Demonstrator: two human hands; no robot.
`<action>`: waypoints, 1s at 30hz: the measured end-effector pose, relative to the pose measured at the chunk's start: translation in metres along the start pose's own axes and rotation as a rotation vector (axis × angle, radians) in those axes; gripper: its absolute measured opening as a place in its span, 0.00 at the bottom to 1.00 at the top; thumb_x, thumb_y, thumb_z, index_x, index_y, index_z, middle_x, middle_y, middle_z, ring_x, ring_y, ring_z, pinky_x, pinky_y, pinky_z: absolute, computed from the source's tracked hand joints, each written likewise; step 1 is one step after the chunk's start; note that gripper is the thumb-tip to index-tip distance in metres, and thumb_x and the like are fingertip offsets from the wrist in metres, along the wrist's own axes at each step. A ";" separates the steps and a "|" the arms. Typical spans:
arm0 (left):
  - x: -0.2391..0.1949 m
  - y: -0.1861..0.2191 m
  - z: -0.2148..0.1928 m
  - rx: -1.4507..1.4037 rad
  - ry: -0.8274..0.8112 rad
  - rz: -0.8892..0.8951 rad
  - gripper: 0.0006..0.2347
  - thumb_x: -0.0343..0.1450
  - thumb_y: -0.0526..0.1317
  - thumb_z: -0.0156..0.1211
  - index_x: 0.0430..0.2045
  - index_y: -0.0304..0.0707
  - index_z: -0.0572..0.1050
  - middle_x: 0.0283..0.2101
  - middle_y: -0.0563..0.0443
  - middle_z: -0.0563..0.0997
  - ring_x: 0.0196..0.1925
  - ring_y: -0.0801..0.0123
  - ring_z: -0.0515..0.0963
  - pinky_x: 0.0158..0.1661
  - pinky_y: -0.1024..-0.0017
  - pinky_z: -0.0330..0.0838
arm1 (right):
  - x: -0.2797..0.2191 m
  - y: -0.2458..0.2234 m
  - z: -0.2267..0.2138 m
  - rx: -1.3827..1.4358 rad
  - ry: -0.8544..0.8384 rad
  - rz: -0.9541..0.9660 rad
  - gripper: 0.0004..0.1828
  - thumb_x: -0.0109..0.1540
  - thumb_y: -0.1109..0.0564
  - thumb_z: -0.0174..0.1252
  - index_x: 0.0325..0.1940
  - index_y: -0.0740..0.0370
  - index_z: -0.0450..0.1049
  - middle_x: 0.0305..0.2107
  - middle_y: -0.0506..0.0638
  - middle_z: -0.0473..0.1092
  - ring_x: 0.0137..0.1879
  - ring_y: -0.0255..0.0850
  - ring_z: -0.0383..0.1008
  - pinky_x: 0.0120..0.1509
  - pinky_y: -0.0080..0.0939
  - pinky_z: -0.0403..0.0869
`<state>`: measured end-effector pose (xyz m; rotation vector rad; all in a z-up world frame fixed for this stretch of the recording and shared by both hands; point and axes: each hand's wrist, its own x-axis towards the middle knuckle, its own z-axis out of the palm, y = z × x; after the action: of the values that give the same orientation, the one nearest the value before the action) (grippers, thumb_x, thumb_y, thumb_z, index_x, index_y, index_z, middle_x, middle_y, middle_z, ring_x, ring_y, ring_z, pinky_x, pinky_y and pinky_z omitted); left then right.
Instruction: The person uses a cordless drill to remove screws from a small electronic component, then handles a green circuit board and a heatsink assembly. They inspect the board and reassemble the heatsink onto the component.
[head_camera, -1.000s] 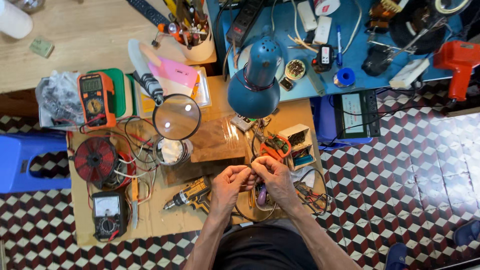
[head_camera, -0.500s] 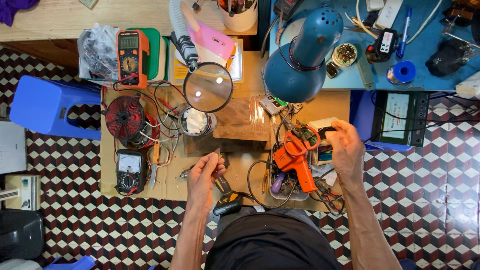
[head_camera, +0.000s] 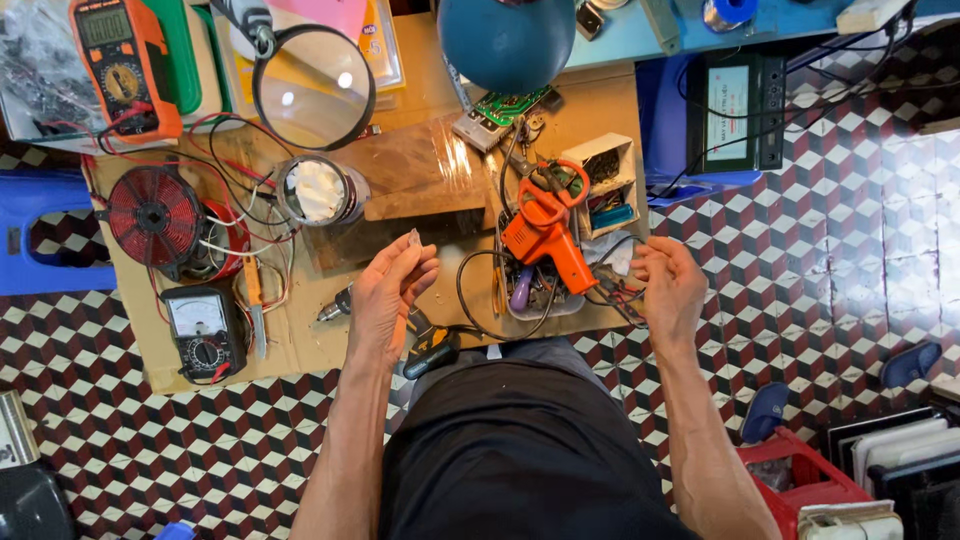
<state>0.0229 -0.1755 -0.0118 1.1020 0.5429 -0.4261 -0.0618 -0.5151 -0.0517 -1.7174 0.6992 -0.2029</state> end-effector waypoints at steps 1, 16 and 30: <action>0.001 0.000 -0.003 -0.004 -0.018 0.004 0.16 0.72 0.40 0.63 0.51 0.30 0.75 0.43 0.47 0.82 0.41 0.74 0.82 0.46 0.77 0.79 | -0.018 0.001 0.006 -0.028 0.024 -0.001 0.15 0.69 0.59 0.50 0.56 0.70 0.73 0.42 0.54 0.77 0.42 0.35 0.77 0.47 0.33 0.75; 0.003 -0.055 -0.047 0.064 -0.080 -0.068 0.12 0.71 0.37 0.66 0.45 0.31 0.78 0.39 0.50 0.82 0.39 0.75 0.81 0.43 0.76 0.78 | -0.126 0.086 0.060 -0.698 -0.660 0.191 0.20 0.64 0.44 0.56 0.44 0.63 0.80 0.35 0.62 0.78 0.42 0.55 0.78 0.49 0.50 0.75; -0.022 -0.052 0.025 0.126 -0.146 0.063 0.13 0.72 0.38 0.62 0.48 0.32 0.77 0.37 0.54 0.80 0.37 0.76 0.80 0.43 0.74 0.78 | -0.077 0.002 -0.012 -0.265 -0.341 0.268 0.19 0.65 0.50 0.54 0.56 0.61 0.78 0.34 0.56 0.79 0.36 0.38 0.75 0.42 0.40 0.74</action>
<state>-0.0195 -0.2178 -0.0265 1.1947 0.3556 -0.4865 -0.1304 -0.4830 -0.0328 -1.8259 0.7136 0.3772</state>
